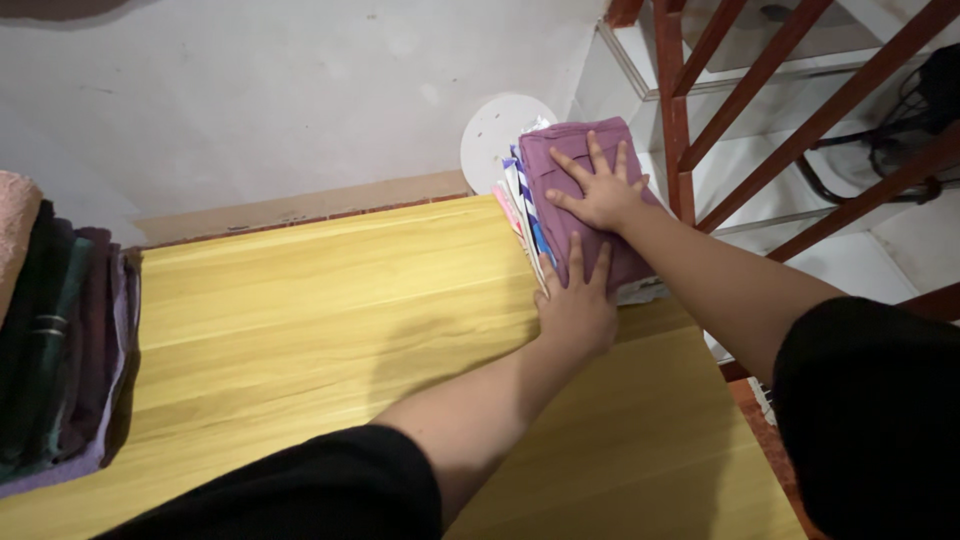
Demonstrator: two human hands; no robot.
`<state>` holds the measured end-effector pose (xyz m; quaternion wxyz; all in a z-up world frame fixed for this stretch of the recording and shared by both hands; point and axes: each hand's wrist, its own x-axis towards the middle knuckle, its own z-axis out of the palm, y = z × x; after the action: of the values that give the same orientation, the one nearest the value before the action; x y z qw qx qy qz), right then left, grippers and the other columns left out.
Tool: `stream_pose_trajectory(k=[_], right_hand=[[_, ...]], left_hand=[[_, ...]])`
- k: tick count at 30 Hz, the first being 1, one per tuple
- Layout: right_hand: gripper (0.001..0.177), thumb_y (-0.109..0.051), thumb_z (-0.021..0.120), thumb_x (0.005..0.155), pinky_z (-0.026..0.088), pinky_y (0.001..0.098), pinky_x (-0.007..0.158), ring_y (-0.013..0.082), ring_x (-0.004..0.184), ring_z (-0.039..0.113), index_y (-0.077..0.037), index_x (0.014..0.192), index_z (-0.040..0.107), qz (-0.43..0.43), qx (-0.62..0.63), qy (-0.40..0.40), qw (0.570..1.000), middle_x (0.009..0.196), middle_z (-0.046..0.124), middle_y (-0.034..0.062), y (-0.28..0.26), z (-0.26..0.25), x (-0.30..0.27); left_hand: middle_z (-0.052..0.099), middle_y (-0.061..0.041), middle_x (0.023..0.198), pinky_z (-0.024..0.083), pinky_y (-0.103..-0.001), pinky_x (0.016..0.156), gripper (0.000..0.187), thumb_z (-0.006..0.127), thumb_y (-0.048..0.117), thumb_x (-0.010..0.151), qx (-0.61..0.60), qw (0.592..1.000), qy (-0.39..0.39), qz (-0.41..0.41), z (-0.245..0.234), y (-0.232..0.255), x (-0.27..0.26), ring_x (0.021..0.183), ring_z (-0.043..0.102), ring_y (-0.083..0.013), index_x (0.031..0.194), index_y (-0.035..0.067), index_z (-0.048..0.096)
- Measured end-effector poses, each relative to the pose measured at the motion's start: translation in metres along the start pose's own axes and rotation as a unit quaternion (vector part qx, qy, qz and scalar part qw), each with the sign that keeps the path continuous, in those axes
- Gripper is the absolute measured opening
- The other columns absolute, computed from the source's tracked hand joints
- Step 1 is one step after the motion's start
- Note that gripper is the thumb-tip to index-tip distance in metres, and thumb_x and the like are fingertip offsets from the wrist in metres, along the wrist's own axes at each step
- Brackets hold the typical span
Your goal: The person folds several pieces of clothing, including a purple and white patterned cloth, a purple garment, a light patterned cloth, and a grey and white patterned cloth. Each item is smoothed, folded into a compact rectangle, and stacked on the right side of the table.
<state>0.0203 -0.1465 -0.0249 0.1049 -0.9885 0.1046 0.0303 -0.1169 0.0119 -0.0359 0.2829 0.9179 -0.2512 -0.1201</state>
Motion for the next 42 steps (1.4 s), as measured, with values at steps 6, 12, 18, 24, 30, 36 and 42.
stream_pose_trajectory(k=[6, 12, 18, 24, 30, 36, 42], right_hand=[[0.084, -0.084, 0.051, 0.077, 0.003, 0.0872, 0.109, 0.0495, 0.155, -0.013, -0.062, 0.154, 0.025, -0.006, 0.015, 0.005, 1.000, 0.174, -0.004, 0.0032, 0.000, -0.006, -0.004], [0.086, -0.079, 0.046, 0.086, 0.005, 0.0747, 0.118, 0.0427, 0.157, -0.001, -0.044, 0.161, 0.023, -0.007, 0.058, 0.094, 0.994, 0.173, 0.006, 0.0077, -0.024, -0.044, -0.038], [0.075, -0.060, 0.041, 0.105, 0.031, 0.0440, 0.123, 0.0353, 0.151, 0.036, -0.014, 0.163, 0.029, -0.106, 0.360, 0.193, 0.906, 0.163, 0.041, 0.0178, -0.087, -0.048, -0.110], [0.077, -0.056, 0.035, 0.102, 0.036, 0.0391, 0.114, 0.0252, 0.144, 0.042, -0.007, 0.161, 0.031, -0.021, 0.688, 0.050, 0.724, 0.160, 0.044, 0.0113, -0.169, -0.008, -0.187], [0.084, -0.064, 0.030, 0.098, 0.018, 0.0402, 0.122, 0.0228, 0.156, 0.022, -0.010, 0.162, 0.020, 0.065, 0.755, -0.075, 0.648, 0.170, 0.023, 0.0053, -0.255, 0.048, -0.262], [0.083, -0.063, 0.029, 0.099, 0.023, 0.0425, 0.123, 0.0269, 0.154, 0.029, -0.008, 0.160, 0.024, 0.060, 0.766, -0.130, 0.627, 0.168, 0.031, 0.0117, -0.368, 0.094, -0.306], [0.084, -0.062, 0.031, 0.100, 0.028, 0.0439, 0.122, 0.0309, 0.152, 0.034, -0.002, 0.158, 0.025, 0.022, 0.796, -0.193, 0.573, 0.165, 0.034, 0.0190, -0.501, 0.130, -0.336]], left_hand=[[-0.012, -0.005, 0.173, 0.017, -0.071, 0.117, 0.079, 0.051, 0.049, 0.099, 0.004, 0.998, -0.062, 0.022, -0.011, -0.005, 0.008, 0.152, -0.007, -0.0578, 0.164, 0.035, 0.008], [0.000, -0.009, 0.174, 0.010, -0.067, 0.120, 0.086, 0.053, 0.052, 0.097, -0.099, 0.994, 0.015, 0.041, -0.049, -0.014, -0.022, 0.157, -0.002, -0.0471, 0.165, 0.022, 0.008], [0.012, -0.023, 0.171, 0.013, -0.045, 0.128, 0.084, 0.043, 0.049, 0.103, -0.230, 0.957, 0.175, 0.015, -0.081, -0.069, -0.094, 0.159, 0.009, -0.0392, 0.163, -0.001, 0.012], [0.014, -0.023, 0.169, 0.015, -0.038, 0.126, 0.083, 0.032, 0.055, 0.104, -0.324, 0.912, 0.237, -0.083, -0.109, -0.142, -0.165, 0.157, 0.015, -0.0345, 0.160, -0.002, 0.010], [0.022, -0.022, 0.167, 0.021, -0.036, 0.124, 0.080, 0.033, 0.053, 0.103, -0.339, 0.874, 0.315, -0.150, -0.149, -0.224, -0.261, 0.155, 0.024, -0.0335, 0.161, 0.000, 0.015], [0.037, -0.021, 0.162, 0.029, -0.036, 0.120, 0.073, 0.037, 0.048, 0.104, -0.327, 0.821, 0.418, -0.210, -0.203, -0.308, -0.359, 0.151, 0.036, -0.0321, 0.157, -0.001, 0.028], [0.040, -0.023, 0.160, 0.030, -0.037, 0.120, 0.067, 0.038, 0.043, 0.106, -0.285, 0.793, 0.485, -0.236, -0.251, -0.371, -0.439, 0.149, 0.038, -0.0330, 0.155, -0.003, 0.033]])
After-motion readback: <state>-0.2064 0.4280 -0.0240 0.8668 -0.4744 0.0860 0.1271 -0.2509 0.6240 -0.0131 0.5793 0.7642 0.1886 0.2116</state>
